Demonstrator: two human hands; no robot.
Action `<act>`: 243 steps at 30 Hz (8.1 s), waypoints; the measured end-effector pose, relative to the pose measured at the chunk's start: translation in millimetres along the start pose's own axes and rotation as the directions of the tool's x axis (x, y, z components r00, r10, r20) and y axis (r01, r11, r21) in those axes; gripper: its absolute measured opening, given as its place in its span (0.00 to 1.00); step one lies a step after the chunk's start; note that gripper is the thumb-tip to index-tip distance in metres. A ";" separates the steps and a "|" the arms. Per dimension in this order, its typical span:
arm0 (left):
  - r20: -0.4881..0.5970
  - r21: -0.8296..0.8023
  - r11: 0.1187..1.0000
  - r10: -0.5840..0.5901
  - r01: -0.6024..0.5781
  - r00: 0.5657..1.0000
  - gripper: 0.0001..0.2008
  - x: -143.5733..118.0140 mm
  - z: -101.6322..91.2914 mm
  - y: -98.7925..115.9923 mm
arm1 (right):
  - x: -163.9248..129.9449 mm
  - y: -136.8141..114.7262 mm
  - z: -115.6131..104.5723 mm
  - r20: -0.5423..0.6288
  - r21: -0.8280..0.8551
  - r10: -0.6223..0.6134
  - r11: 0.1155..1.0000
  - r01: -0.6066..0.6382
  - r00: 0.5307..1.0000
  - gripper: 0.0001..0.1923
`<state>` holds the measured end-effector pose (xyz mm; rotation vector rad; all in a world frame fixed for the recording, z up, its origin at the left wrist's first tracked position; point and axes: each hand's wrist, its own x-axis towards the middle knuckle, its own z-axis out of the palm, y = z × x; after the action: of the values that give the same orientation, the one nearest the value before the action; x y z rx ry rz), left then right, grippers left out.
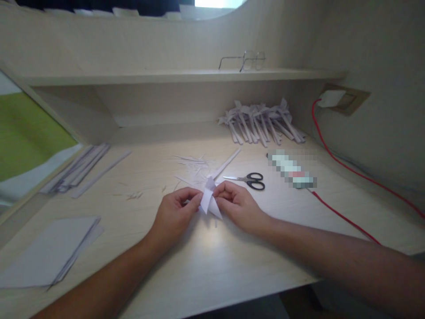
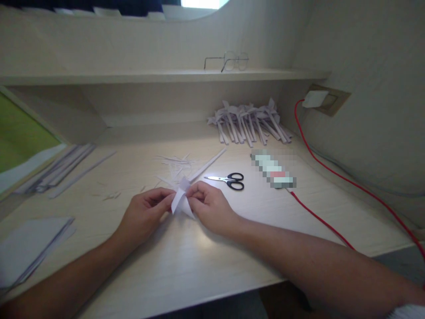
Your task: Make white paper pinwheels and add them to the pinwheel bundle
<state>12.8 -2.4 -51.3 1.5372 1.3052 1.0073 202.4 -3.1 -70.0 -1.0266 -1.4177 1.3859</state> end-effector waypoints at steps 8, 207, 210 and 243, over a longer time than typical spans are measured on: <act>0.004 0.018 0.999 0.027 -0.027 1.000 0.09 0.7 -2.7 -0.3 | 1.2 -4.3 -1.4 -0.005 0.004 0.025 1.000 -0.025 1.000 0.04; 0.244 -0.151 0.988 0.062 -0.026 0.968 0.14 -2.5 -28.3 20.6 | -3.4 -57.4 -25.8 -0.424 -0.079 -0.342 0.937 0.341 0.839 0.06; 0.214 -0.144 0.990 0.045 -0.014 0.976 0.12 -4.5 -29.4 19.9 | -5.3 -55.9 -24.9 -0.422 -0.079 -0.377 0.921 0.381 0.824 0.04; 0.175 0.338 0.908 0.198 -0.247 0.965 0.10 -16.8 -21.5 6.2 | -6.8 -50.1 -20.3 -0.362 -0.232 -0.415 0.907 0.351 0.834 0.07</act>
<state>-7.9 -17.3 -39.7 2.0358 1.2847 0.8113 224.6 -6.0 -20.3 -0.9882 -1.3368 0.7241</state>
